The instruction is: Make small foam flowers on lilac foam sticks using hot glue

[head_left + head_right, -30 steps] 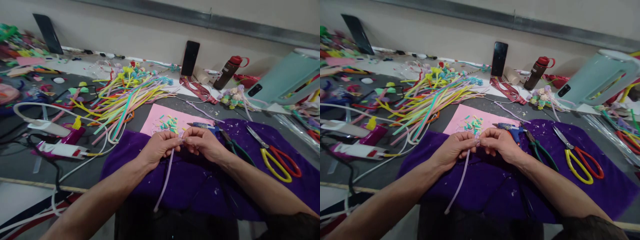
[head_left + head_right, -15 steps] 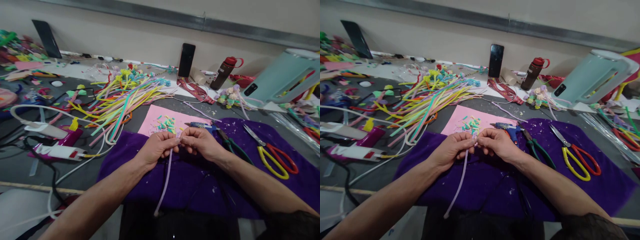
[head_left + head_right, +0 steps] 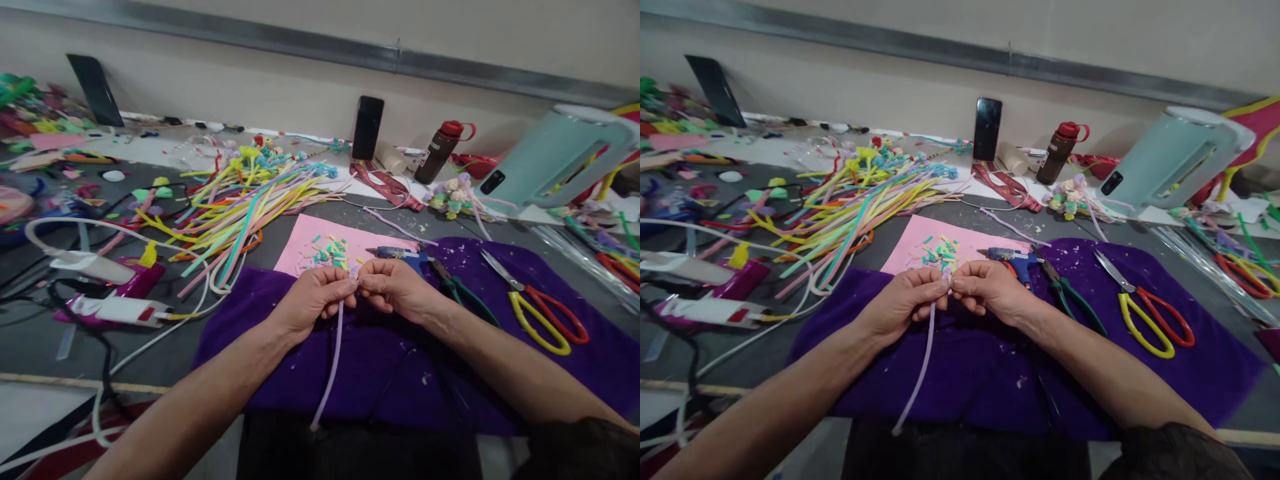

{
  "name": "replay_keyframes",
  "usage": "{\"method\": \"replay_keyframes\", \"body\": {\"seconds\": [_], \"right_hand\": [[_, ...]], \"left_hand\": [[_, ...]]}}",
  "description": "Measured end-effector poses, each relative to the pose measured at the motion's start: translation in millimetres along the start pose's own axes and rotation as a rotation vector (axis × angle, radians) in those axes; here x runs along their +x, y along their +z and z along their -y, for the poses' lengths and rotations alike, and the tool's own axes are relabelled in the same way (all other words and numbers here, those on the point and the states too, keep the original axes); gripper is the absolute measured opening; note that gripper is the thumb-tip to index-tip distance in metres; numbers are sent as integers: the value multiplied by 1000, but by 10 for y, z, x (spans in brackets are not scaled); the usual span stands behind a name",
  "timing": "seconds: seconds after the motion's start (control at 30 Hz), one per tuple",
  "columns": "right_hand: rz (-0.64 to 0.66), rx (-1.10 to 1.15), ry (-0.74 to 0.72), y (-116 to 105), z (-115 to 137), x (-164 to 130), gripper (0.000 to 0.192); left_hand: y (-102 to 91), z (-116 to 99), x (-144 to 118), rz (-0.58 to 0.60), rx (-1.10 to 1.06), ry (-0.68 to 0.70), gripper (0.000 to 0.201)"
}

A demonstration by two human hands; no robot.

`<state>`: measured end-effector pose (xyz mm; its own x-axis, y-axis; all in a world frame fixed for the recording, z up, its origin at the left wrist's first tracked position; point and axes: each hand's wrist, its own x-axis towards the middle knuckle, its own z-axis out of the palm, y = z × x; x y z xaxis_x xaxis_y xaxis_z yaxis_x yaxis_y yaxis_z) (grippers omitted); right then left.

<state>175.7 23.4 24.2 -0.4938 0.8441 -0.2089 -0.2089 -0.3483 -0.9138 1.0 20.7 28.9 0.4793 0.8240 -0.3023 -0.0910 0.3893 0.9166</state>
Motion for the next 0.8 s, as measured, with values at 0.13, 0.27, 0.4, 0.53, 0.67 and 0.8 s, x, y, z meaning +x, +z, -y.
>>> {"method": "replay_keyframes", "body": {"seconds": [0.13,0.27,0.4,0.53,0.67,0.8], "right_hand": [[9,29,11,4,4,-4,23],[37,69,31,1,6,-15,23],[63,84,41,-23,-11,-13,22],[90,85,34,-51,-32,0,21],[67,39,16,-52,-24,4,24],[-31,-111,-32,-28,9,-20,23]], "left_hand": [[6,8,-1,17,-5,0,23],[4,8,-5,38,-5,-14,23],[-4,6,-11,48,-21,-33,23],[-8,12,-10,77,-46,-38,21],[-5,23,-3,47,-39,-22,21],[-2,30,3,0,-22,-1,21]]}}
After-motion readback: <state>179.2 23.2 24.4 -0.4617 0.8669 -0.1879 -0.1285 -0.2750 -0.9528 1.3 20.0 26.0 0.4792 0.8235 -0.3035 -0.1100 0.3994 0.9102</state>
